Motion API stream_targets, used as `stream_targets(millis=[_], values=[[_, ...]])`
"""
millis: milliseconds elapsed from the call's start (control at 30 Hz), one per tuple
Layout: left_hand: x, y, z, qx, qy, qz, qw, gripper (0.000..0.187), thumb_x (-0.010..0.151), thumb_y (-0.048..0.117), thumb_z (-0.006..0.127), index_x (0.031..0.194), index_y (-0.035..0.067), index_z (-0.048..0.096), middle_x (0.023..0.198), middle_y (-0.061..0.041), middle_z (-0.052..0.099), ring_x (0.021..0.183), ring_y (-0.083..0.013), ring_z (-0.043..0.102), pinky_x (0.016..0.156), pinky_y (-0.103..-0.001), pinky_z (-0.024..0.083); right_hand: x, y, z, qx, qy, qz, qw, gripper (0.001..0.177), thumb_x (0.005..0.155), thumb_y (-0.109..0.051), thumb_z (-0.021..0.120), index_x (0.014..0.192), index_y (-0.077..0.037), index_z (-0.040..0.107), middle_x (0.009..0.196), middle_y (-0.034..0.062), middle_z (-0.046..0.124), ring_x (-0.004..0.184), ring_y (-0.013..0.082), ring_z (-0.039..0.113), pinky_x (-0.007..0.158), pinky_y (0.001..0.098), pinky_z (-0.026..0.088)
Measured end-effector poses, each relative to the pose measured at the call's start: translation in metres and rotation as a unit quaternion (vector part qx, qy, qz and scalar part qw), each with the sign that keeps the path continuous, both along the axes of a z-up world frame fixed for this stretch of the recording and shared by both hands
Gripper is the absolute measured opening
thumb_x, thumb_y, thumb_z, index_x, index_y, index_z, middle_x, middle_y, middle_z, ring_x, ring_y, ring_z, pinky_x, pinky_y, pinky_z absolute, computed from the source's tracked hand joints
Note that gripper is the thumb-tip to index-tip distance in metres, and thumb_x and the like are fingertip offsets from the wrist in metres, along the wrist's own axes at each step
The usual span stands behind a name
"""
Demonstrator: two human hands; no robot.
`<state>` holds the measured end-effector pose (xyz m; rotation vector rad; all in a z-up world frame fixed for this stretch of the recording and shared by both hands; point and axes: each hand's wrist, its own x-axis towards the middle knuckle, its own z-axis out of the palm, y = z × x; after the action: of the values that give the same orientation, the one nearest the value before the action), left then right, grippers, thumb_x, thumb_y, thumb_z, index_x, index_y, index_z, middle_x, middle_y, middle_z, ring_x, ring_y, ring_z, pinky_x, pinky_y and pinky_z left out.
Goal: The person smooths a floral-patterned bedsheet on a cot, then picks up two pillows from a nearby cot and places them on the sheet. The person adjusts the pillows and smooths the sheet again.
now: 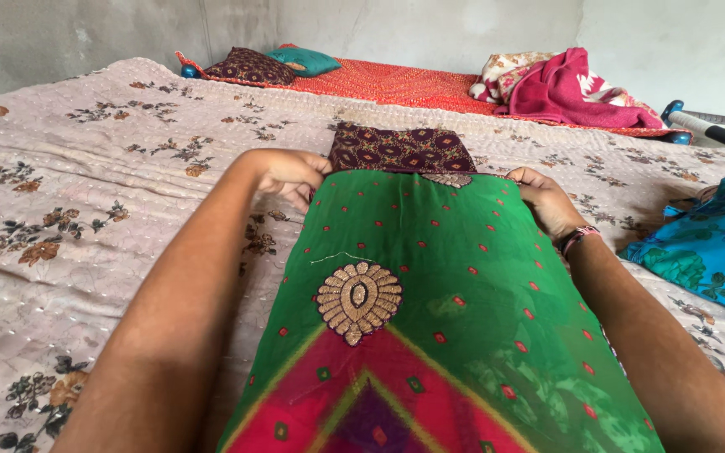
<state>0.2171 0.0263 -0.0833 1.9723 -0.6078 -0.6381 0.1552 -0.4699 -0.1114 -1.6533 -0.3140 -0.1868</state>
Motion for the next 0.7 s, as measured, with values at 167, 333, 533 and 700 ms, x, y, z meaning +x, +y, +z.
stream_targets(millis=[167, 333, 533, 700], values=[[-0.014, 0.017, 0.006, -0.08, 0.081, -0.05, 0.992, 0.024, 0.088, 0.013, 0.063, 0.112, 0.012, 0.061, 0.103, -0.006, 0.073, 0.096, -0.0219, 0.072, 0.085, -0.043, 0.059, -0.012, 0.016, 0.009, 0.059, 0.007, 0.03, 0.998, 0.02, 0.084, 0.0, 0.053, 0.101, -0.005, 0.062, 0.085, 0.0023, 0.066, 0.071, 0.0116, 0.061, 0.066, 0.0259, 0.052], [0.01, 0.001, 0.0, -0.015, -0.023, -0.012, 1.0, 0.018, 0.089, 0.016, 0.067, 0.106, 0.009, 0.065, 0.104, -0.007, 0.073, 0.096, -0.0212, 0.07, 0.085, -0.044, 0.058, -0.006, 0.001, 0.007, 0.017, 0.057, 0.038, 0.997, 0.017, 0.086, -0.007, 0.057, 0.101, -0.006, 0.064, 0.087, 0.0019, 0.068, 0.076, 0.0111, 0.065, 0.071, 0.0264, 0.054], [0.032, -0.027, 0.005, -0.041, -0.405, 0.081, 0.91, 0.029, 0.075, 0.011, 0.077, 0.102, 0.006, 0.067, 0.105, -0.006, 0.074, 0.101, -0.0195, 0.07, 0.089, -0.037, 0.057, 0.031, -0.013, -0.014, -0.276, -0.03, -0.172, 0.945, 0.026, 0.101, -0.028, 0.068, 0.1, -0.003, 0.067, 0.083, 0.006, 0.069, 0.071, 0.0136, 0.06, 0.064, 0.032, 0.05], [0.012, -0.11, 0.014, -0.085, -0.279, -0.15, 0.945, 0.047, 0.097, 0.043, 0.052, 0.132, 0.017, 0.067, 0.131, -0.004, 0.07, 0.119, -0.0186, 0.065, 0.098, -0.036, 0.05, 0.057, -0.022, -0.027, -0.281, -0.055, -0.269, 0.92, 0.022, 0.097, -0.023, 0.072, 0.101, -0.002, 0.067, 0.088, 0.0103, 0.074, 0.076, 0.0122, 0.067, 0.068, 0.0309, 0.052]])
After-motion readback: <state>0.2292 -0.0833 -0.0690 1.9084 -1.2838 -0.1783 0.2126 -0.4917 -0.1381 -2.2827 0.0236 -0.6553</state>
